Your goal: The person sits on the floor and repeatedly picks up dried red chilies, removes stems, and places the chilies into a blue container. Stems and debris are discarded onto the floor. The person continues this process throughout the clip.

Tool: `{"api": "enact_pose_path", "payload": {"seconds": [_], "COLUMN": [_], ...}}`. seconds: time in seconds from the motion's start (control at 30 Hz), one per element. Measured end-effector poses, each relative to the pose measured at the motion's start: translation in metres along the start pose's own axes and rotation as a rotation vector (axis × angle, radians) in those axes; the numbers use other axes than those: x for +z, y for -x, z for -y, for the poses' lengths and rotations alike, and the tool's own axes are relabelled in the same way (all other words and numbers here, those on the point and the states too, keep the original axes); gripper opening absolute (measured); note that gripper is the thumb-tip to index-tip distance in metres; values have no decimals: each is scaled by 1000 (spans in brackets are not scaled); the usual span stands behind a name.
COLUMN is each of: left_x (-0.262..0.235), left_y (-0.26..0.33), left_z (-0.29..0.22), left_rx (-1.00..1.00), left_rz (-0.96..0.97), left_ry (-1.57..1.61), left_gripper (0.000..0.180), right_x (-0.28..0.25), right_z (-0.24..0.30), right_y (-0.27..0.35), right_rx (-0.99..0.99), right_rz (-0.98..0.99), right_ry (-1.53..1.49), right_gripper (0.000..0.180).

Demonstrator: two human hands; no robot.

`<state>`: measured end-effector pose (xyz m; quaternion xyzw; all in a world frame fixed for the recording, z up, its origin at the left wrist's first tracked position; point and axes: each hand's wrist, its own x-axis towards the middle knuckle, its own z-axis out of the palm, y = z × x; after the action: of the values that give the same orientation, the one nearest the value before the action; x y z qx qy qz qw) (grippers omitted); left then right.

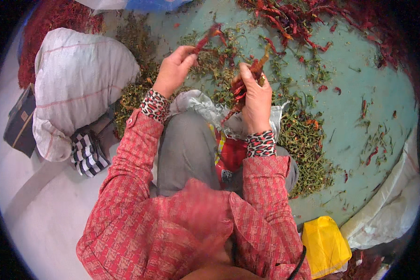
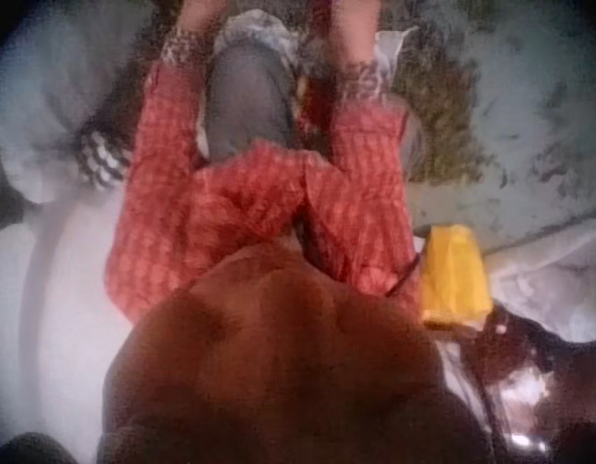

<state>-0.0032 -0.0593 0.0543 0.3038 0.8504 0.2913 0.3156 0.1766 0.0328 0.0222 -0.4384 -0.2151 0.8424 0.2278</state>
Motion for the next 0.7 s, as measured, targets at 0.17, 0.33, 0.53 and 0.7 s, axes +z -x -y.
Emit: {"api": "enact_pose_path", "payload": {"seconds": [0.17, 0.33, 0.53, 0.7], "left_x": [20, 22, 34, 28], "left_y": [44, 45, 48, 44], "left_z": [-31, -32, -36, -47], "left_rx": [158, 158, 85, 61], "left_rz": [230, 287, 158, 285], "left_ry": [-208, -230, -104, -60], "left_gripper": [25, 23, 19, 17], "right_x": [5, 8, 8, 3], "right_z": [9, 12, 9, 5], "right_y": [5, 10, 9, 4], "right_rx": [88, 45, 4, 88], "right_rz": [172, 303, 184, 96], "right_ry": [77, 237, 159, -81], "right_gripper": [24, 20, 18, 16]}}
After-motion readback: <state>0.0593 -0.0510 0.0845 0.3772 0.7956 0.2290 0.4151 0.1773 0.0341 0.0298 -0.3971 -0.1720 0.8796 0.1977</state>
